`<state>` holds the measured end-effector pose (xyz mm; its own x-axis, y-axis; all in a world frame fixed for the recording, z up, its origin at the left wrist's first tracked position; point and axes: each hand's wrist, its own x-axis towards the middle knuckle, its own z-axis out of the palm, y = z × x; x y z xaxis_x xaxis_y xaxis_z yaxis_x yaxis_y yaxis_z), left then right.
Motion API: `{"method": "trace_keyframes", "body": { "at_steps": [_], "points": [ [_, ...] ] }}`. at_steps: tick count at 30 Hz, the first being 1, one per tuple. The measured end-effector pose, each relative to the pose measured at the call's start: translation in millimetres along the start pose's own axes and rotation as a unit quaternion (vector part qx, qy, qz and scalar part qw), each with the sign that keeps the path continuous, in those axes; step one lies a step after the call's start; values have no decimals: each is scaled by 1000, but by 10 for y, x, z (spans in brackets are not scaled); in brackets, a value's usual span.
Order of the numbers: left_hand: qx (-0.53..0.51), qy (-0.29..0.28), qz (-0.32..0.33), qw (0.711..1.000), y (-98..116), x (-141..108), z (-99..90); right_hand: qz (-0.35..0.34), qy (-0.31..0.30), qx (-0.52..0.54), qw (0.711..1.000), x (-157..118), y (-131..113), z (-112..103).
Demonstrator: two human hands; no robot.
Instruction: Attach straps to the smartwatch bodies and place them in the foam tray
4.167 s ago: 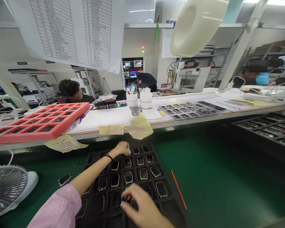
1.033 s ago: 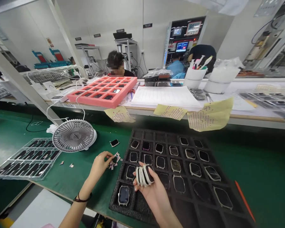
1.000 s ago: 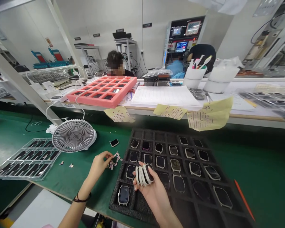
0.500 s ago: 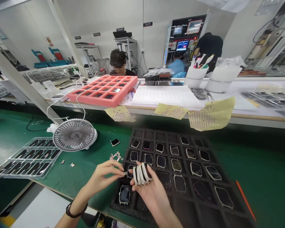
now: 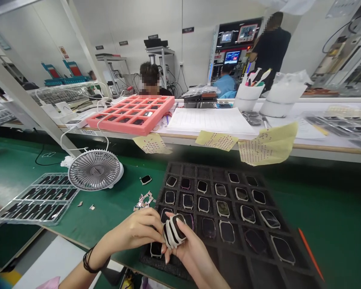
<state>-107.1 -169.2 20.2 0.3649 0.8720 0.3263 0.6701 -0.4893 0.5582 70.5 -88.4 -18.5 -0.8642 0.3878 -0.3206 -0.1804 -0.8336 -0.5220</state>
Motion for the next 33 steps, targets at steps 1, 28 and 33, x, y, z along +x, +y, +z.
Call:
{"method": "trace_keyframes", "body": {
  "at_steps": [1,28,33],
  "points": [
    [-3,-10,-4,1000,6,-5,5,11,-10,1,1000,3,12,-23],
    [104,-5,-318,942,-1013,-190,266,-21,10,29,999,98,73,-194],
    [111,-23,-314,943,-1005,-150,243,-26,23,43,998,77,-1,-124]
  ]
}}
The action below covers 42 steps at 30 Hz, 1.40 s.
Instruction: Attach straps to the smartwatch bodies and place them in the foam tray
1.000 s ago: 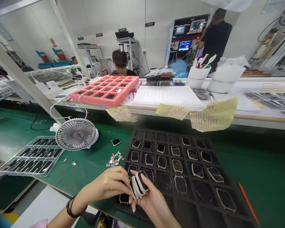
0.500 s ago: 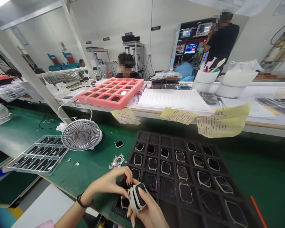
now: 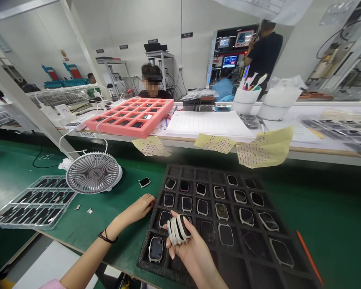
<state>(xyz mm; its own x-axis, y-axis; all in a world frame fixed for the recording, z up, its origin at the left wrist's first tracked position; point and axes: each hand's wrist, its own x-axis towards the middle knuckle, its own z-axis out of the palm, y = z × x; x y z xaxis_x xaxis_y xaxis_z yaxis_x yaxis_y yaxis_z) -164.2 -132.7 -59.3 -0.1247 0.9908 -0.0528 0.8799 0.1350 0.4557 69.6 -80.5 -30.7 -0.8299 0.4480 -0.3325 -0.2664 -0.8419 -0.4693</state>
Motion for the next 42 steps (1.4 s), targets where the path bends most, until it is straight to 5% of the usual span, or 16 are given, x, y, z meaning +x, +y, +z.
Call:
{"method": "trace_keyframes", "body": {
  "at_steps": [4,7,11,16,29,42],
  "points": [
    [-19,61,-6,998,136,-84,-167,8,17,22,1000,6,-63,56],
    [-164,163,67,970,393,-219,-301,20,13,29,999,14,-85,89],
    [-326,113,248,905,747,-336,-396,47,-9,28,998,2,-82,144],
    [-306,104,323,889,856,-281,-416,65,-43,32,996,-41,-65,208],
    [-271,-67,272,921,819,-180,-535,109,-84,5,990,-3,29,105],
    [-320,-93,194,923,717,-317,-233,77,-72,-90,990,-23,334,-193]
  ]
}}
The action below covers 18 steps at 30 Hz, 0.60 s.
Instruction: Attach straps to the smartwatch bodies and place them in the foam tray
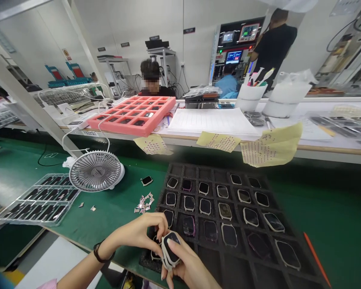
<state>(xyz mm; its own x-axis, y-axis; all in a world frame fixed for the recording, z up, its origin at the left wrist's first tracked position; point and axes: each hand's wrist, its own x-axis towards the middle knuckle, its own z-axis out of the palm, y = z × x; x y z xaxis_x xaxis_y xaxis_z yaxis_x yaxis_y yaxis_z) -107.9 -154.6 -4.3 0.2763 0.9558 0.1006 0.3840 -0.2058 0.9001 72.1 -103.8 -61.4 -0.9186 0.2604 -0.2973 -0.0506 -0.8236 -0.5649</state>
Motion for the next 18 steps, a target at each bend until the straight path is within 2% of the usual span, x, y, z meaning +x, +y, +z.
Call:
{"method": "trace_keyframes", "body": {
  "at_steps": [5,7,9,10,12,14,18],
  "points": [
    [36,-15,-25,999,-115,-36,-44,-14,28,-9,999,50,97,1],
    [51,22,-80,995,-231,-42,-146,-30,41,3,999,62,60,39],
    [136,125,-178,966,-390,-47,-253,-47,50,14,998,61,-10,74],
    [198,191,-232,933,-476,-49,-293,-56,54,17,997,57,-50,86],
    [267,266,-292,879,-638,-49,-322,-74,60,21,995,49,-124,96],
    [285,286,-314,859,-764,-40,-293,-85,65,29,994,46,-180,98],
    [278,301,-342,846,-878,-3,-240,-106,71,36,991,42,-246,121]
  ]
}}
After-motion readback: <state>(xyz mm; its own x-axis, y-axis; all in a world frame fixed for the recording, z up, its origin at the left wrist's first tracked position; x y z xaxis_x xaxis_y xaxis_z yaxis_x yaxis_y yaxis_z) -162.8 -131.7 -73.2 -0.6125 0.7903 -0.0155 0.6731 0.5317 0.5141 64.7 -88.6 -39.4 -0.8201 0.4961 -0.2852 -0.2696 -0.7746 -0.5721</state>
